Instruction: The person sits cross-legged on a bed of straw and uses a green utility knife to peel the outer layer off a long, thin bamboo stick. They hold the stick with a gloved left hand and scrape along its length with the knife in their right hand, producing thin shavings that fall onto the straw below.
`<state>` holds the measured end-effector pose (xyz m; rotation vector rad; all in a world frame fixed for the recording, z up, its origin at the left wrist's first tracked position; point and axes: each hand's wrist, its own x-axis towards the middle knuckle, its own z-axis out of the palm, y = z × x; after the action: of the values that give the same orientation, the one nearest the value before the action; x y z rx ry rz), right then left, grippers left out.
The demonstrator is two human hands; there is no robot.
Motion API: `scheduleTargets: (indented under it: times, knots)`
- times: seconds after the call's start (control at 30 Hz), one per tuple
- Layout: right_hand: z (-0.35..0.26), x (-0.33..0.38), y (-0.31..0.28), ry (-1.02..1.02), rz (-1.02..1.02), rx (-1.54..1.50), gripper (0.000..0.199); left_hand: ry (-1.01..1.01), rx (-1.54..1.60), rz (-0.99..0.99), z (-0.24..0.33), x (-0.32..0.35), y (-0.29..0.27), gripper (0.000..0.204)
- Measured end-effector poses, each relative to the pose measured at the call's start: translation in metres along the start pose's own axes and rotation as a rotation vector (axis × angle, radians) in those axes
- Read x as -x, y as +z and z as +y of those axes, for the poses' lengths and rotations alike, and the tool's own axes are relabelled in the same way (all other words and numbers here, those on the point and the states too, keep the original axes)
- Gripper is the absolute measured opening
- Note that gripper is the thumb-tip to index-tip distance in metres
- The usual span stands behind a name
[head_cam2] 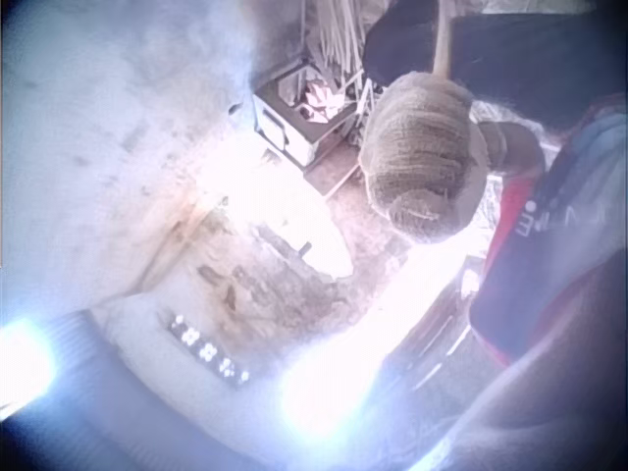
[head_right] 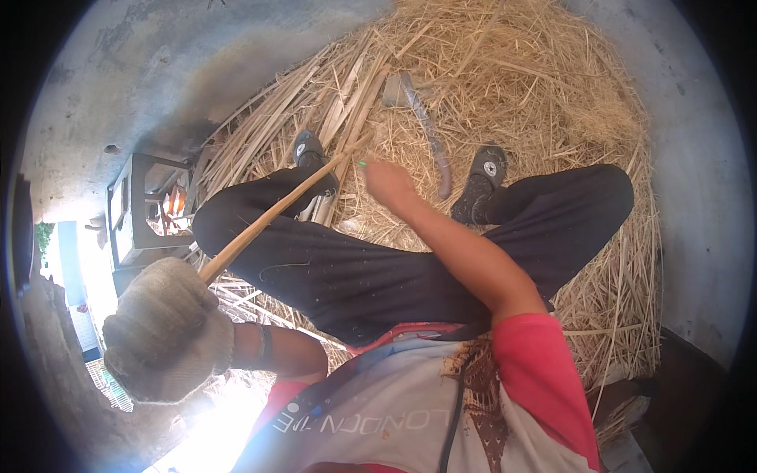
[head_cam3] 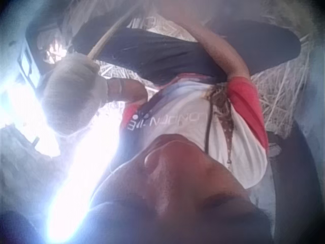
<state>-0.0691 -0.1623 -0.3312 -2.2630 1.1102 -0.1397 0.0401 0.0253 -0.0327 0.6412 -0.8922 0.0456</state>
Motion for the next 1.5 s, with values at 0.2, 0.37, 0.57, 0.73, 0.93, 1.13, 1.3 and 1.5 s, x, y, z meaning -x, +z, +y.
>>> scheduleTargets:
  times: [0.2, 0.37, 0.57, 0.73, 0.93, 1.13, 1.3, 1.5]
  knots:
    - [0.112, 0.006, 0.015, 0.320, -0.099, 0.094, 0.033, 0.035, -0.160, 0.309, -0.009, -0.002, 0.025, 0.026]
    - [-0.016, 0.010, -0.057, 0.117, -0.088, -0.503, 0.035, 0.119, -0.350, 0.647, -0.020, -0.005, 0.048, 0.025]
    - [-0.067, 0.046, -0.045, -0.085, -0.020, -0.434, 0.029, -0.023, -0.274, 0.738, -0.014, -0.011, 0.079, 0.042]
    - [-0.075, 0.059, -0.060, -0.131, 0.029, -0.373, 0.029, -0.002, -0.310, 0.417, -0.009, 0.009, 0.078, 0.045]
    - [-0.054, 0.052, -0.064, -0.068, 0.017, -0.239, 0.030, -0.088, -0.109, 0.405, -0.007, 0.016, 0.081, 0.044]
    - [-0.045, 0.044, -0.057, -0.128, 0.036, -0.244, 0.027, -0.099, -0.224, 0.127, -0.003, 0.022, 0.058, 0.047]
    - [-0.008, 0.022, -0.029, -0.095, 0.058, -0.099, 0.028, 0.043, -0.219, 0.344, -0.011, 0.009, 0.044, 0.037]
    - [0.058, -0.007, 0.016, 0.089, -0.206, 0.111, 0.030, -0.361, 0.092, -0.711, 0.003, -0.028, -0.015, 0.043]
